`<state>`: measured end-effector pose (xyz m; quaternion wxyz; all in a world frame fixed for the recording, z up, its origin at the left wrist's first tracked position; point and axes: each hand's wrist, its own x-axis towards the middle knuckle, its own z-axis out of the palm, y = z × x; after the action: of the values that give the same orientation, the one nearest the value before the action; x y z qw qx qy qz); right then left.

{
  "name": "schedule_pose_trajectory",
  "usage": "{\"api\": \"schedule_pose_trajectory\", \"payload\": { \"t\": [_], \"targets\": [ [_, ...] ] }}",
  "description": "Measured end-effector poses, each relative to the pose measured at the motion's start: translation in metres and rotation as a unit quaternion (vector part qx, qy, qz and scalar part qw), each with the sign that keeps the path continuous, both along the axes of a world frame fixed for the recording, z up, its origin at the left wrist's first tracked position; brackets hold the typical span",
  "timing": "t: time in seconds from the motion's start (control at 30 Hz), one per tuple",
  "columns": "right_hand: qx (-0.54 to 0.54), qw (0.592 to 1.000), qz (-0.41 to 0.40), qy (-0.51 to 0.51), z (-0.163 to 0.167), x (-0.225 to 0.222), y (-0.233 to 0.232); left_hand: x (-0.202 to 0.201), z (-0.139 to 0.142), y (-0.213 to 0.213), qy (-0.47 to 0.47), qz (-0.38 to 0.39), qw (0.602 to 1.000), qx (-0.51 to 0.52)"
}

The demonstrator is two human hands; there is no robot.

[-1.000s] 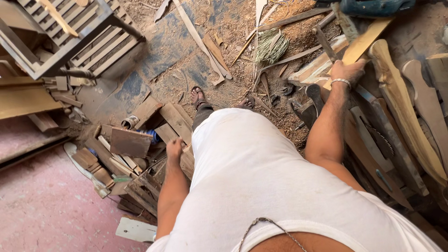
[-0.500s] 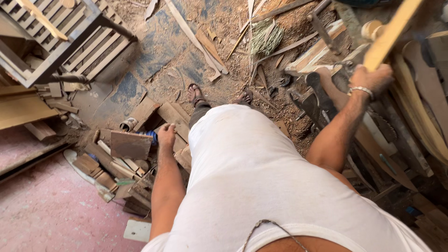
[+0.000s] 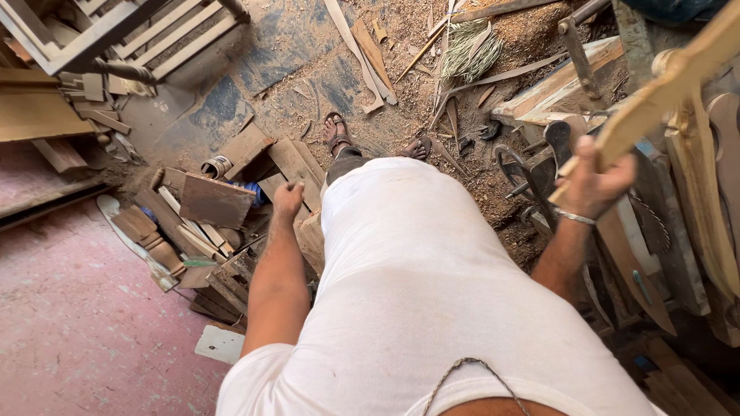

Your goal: The person uses a jigsaw to cut a long piece of wood on a workbench, then picks up a smaller piece of wood and uses an angle grinder to sand its surface. The person handles the wood pieces and tools with both hands while standing in a cluttered workshop.

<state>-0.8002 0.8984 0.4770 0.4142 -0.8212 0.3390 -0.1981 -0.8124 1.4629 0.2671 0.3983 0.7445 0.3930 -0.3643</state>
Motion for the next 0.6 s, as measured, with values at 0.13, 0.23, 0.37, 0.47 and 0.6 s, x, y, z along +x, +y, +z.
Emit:
{"api": "schedule_pose_trajectory", "payload": {
  "t": [0.13,0.23,0.37,0.47,0.6],
  "targets": [
    [0.081,0.993,0.079,-0.01,0.0,0.028,0.057,0.031,-0.004,0.01,-0.098,0.044,0.993,-0.047],
    [0.12,0.981,0.148,-0.019,-0.014,0.071,0.098,0.045,-0.005,0.018,-0.128,0.061,0.989,-0.042],
    [0.014,0.961,0.247,0.121,-0.031,0.139,0.139,0.044,-0.006,0.032,-0.106,0.046,0.993,-0.04],
    [-0.097,0.955,0.27,0.071,-0.028,0.148,0.153,0.036,-0.006,0.048,-0.106,0.034,0.993,-0.034],
    [-0.049,0.923,0.263,0.278,-0.036,0.101,0.157,0.02,-0.008,0.068,-0.081,0.045,0.995,-0.03]
  ]
}}
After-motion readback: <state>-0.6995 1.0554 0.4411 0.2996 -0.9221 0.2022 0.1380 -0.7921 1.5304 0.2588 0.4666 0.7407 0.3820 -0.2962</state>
